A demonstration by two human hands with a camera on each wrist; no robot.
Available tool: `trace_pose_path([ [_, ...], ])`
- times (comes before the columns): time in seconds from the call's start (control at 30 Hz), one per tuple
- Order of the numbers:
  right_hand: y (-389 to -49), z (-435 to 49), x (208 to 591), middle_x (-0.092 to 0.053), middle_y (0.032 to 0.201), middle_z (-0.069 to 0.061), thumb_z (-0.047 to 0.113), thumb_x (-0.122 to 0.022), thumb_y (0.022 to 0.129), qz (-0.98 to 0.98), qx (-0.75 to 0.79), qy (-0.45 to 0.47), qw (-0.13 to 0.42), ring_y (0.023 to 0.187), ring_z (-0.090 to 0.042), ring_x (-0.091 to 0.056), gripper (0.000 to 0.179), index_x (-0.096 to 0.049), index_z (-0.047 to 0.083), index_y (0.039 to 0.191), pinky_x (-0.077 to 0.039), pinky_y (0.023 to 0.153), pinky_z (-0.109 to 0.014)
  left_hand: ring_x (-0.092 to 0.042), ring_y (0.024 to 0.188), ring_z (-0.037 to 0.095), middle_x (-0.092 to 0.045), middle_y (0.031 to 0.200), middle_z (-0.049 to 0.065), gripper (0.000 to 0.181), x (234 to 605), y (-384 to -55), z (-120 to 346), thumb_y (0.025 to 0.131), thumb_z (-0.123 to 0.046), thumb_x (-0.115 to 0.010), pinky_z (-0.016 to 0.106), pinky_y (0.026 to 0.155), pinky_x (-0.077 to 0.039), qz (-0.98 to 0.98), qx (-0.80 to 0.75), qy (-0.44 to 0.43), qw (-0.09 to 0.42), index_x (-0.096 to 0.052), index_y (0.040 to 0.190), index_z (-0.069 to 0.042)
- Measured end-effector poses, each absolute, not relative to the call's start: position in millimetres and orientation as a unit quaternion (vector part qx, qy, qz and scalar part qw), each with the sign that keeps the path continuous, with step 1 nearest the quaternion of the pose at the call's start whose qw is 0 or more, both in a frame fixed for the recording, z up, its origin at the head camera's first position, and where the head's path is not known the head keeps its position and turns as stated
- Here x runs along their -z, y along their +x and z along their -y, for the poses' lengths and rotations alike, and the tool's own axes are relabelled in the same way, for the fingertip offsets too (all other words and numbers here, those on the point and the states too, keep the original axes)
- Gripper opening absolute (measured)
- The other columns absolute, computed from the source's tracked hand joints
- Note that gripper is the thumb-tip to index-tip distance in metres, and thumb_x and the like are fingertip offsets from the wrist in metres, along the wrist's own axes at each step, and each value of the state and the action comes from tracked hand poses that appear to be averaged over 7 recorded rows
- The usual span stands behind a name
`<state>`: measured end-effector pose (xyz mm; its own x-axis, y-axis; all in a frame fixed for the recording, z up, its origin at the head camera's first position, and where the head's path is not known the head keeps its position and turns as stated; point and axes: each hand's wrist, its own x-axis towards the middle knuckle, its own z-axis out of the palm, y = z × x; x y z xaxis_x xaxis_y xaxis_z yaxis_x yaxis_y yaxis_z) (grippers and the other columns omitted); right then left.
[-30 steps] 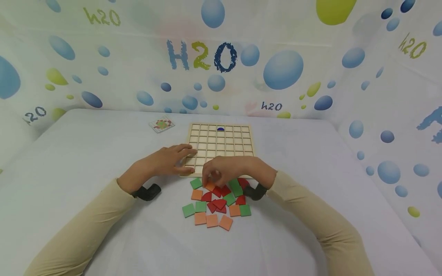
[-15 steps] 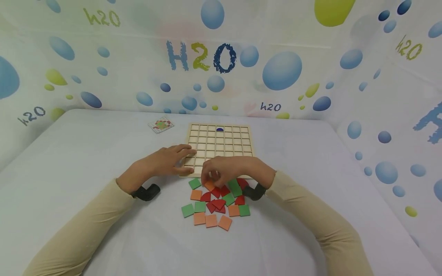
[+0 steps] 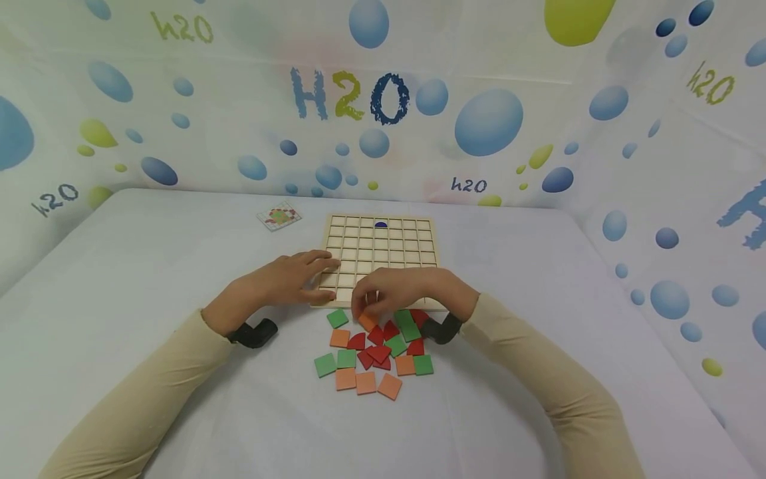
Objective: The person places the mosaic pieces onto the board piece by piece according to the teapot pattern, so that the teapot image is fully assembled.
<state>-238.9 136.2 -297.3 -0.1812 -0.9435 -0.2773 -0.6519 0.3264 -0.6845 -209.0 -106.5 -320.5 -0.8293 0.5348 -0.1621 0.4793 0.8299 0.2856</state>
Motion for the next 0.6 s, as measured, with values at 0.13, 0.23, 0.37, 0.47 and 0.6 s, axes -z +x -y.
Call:
trace_pose_path([
  [0.13,-242.2,-138.9,301.0,-0.065,0.104,-0.001,0.005,-0.057,0.098,-0.734,0.220,-0.542,0.344,0.088,-0.008,-0.058,0.016,-0.067,0.005,0.109,-0.053,0.085,-0.026,-0.039,0.137,0.037,-0.038,0.150,0.015,0.066,320.7,-208.0,106.6,0.094,-0.046,-0.060,0.058,0.106,-0.034,-0.950,-0.117,0.265,0.119,-0.043,0.147,-0.011],
  [0.23,-242.5,-140.1,301.3,-0.064,0.104,-0.001,0.006,-0.056,0.098,-0.736,0.218,-0.540,0.346,0.088,-0.008,-0.057,0.016,-0.067,0.005,0.110,-0.052,0.086,-0.025,-0.038,0.137,0.036,-0.038,0.151,0.015,0.066,321.6,-207.7,106.9,0.094,-0.046,-0.060,0.058,0.106,-0.033,-0.950,-0.117,0.262,0.123,-0.042,0.147,-0.011],
  [0.37,-241.2,-141.1,300.6,-0.064,0.102,0.000,0.006,-0.056,0.098,-0.742,0.213,-0.537,0.340,0.087,-0.008,-0.057,0.015,-0.067,0.006,0.109,-0.052,0.085,-0.026,-0.037,0.138,0.036,-0.037,0.151,0.014,0.066,323.1,-207.5,107.6,0.094,-0.046,-0.060,0.057,0.107,-0.032,-0.950,-0.116,0.260,0.126,-0.042,0.148,-0.012],
  [0.47,-240.2,-142.1,300.9,-0.064,0.100,0.002,0.006,-0.057,0.098,-0.751,0.214,-0.530,0.331,0.087,-0.009,-0.057,0.015,-0.067,0.007,0.109,-0.052,0.084,-0.026,-0.037,0.138,0.036,-0.037,0.152,0.014,0.066,323.1,-206.3,107.7,0.094,-0.047,-0.059,0.057,0.107,-0.032,-0.950,-0.115,0.260,0.126,-0.042,0.148,-0.012],
  [0.6,-238.9,-143.6,300.6,-0.064,0.099,0.003,0.006,-0.057,0.097,-0.766,0.215,-0.511,0.324,0.088,-0.010,-0.056,0.015,-0.066,0.007,0.109,-0.050,0.084,-0.027,-0.038,0.138,0.036,-0.037,0.151,0.015,0.066,323.6,-204.6,107.9,0.094,-0.047,-0.060,0.057,0.106,-0.033,-0.950,-0.112,0.265,0.122,-0.043,0.147,-0.012],
])
